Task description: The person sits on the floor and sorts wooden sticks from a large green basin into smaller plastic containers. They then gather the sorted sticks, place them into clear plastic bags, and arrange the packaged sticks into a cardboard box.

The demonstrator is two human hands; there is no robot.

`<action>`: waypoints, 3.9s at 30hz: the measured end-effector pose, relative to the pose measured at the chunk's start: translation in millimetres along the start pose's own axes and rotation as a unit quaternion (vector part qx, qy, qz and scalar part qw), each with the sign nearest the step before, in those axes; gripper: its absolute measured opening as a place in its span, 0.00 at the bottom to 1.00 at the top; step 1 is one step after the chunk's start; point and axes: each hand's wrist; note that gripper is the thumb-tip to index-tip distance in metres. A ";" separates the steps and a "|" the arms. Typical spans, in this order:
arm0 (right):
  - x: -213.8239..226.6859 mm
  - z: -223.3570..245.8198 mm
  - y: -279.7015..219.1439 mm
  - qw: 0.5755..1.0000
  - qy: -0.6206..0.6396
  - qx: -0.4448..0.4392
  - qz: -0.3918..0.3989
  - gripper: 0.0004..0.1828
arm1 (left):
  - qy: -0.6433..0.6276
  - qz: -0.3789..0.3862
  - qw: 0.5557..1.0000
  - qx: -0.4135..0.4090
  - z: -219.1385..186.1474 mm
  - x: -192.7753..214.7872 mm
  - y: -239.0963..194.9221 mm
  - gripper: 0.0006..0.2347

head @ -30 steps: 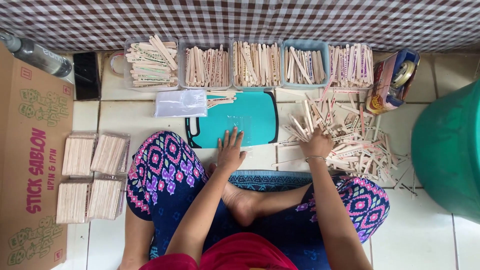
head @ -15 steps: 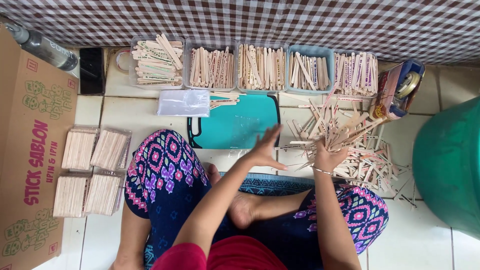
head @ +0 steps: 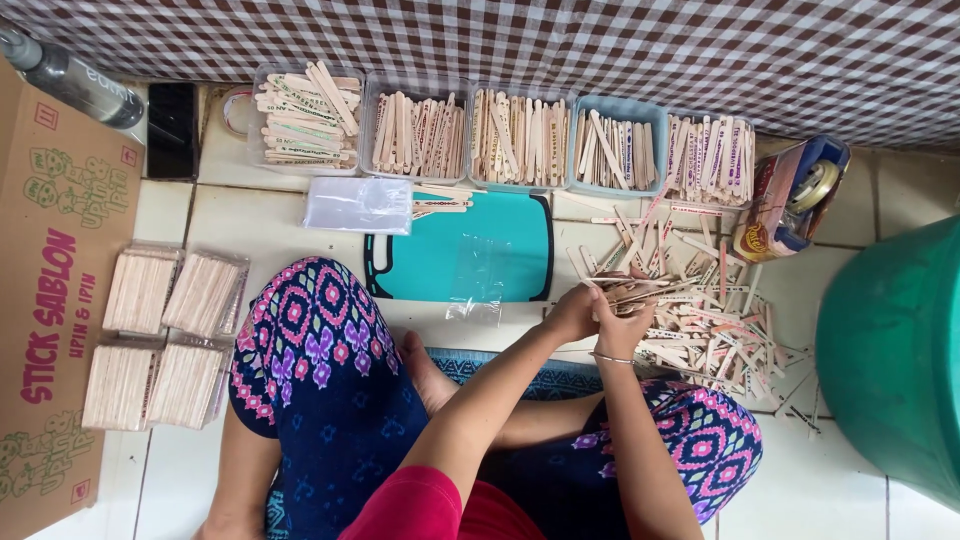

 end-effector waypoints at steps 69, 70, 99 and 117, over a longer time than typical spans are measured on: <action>-23.9 96.2 28.4 0.873 -0.287 -0.169 0.356 0.25 | -0.034 -0.018 0.991 0.126 -6.7 14.9 -39.3 0.13; -24.6 100.3 28.9 0.867 -0.295 -0.199 0.348 0.21 | -0.035 -0.016 0.993 0.114 -1.6 7.9 -37.8 0.10; -39.8 82.8 -0.7 0.851 -0.365 0.087 0.366 0.39 | -0.059 -0.055 0.992 0.094 13.1 -0.4 -26.2 0.05; 20.9 26.6 -10.3 0.752 -0.444 -0.321 0.367 0.27 | -0.602 -0.279 0.657 0.358 21.2 110.6 -78.5 0.10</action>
Point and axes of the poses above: each hand's wrist, its own y-axis towards the middle knuckle, its own x-axis out of the back of the hand, z = x × y, and after that the axes turned 15 degrees about y, right-handed
